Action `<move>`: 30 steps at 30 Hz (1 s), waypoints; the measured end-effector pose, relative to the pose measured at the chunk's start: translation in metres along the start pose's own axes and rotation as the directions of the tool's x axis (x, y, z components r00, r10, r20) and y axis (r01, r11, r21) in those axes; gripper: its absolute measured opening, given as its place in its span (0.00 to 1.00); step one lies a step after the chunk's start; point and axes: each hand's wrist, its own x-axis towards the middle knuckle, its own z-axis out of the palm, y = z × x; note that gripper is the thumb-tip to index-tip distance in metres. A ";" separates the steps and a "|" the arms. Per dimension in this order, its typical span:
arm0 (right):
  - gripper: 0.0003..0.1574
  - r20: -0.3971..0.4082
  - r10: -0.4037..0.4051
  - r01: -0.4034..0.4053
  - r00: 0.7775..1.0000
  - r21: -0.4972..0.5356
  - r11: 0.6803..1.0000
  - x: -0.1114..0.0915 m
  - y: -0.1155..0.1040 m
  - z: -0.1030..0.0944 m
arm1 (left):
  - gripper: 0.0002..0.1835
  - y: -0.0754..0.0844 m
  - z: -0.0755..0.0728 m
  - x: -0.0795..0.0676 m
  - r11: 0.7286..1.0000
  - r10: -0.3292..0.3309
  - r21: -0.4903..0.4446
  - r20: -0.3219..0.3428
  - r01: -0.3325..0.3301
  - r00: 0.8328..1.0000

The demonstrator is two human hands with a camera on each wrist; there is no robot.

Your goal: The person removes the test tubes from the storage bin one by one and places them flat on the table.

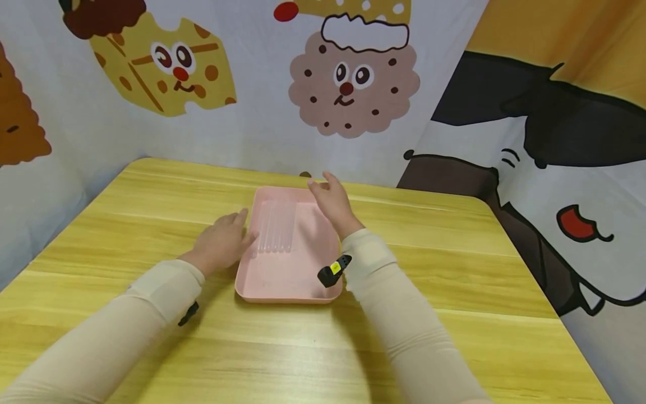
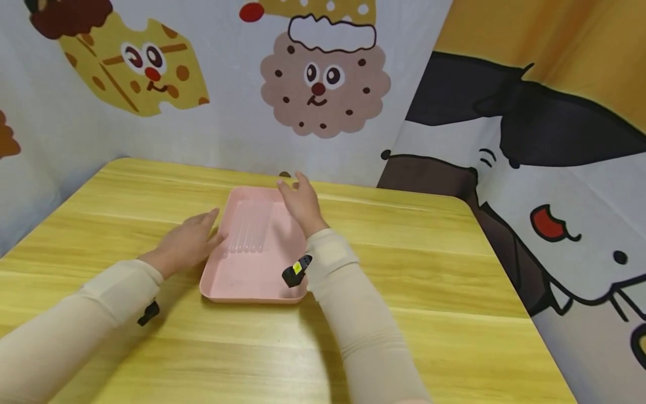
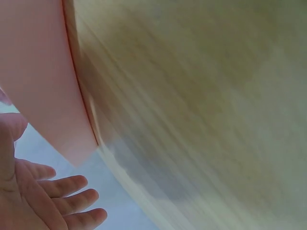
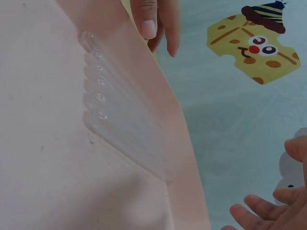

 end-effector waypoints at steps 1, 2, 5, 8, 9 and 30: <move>0.43 -0.005 0.006 -0.006 1.000 0.010 1.000 0.001 0.000 0.001 | 0.37 0.000 0.000 0.000 1.000 0.000 0.001 0.001 0.000 1.000; 0.43 -0.009 0.009 -0.009 1.000 0.019 1.000 0.001 0.000 0.003 | 0.37 0.000 0.001 0.000 1.000 0.004 0.007 0.002 -0.004 1.000; 0.42 -0.013 0.025 -0.025 1.000 0.030 0.999 0.003 0.001 0.005 | 0.36 0.000 0.003 0.000 0.999 0.019 0.030 -0.002 -0.019 1.000; 0.42 -0.009 0.038 -0.038 0.999 0.040 0.998 0.004 0.004 0.008 | 0.36 0.000 0.005 0.000 0.998 0.037 0.052 -0.014 -0.036 0.999; 0.42 -0.008 0.045 -0.045 0.999 0.040 0.998 0.004 0.005 0.009 | 0.36 0.000 0.006 0.000 0.998 0.040 0.059 -0.017 -0.039 0.999; 0.37 -0.044 0.116 -0.113 0.992 0.061 0.992 0.015 0.017 0.029 | 0.36 -0.001 0.011 0.000 0.999 0.009 0.041 0.017 -0.010 1.000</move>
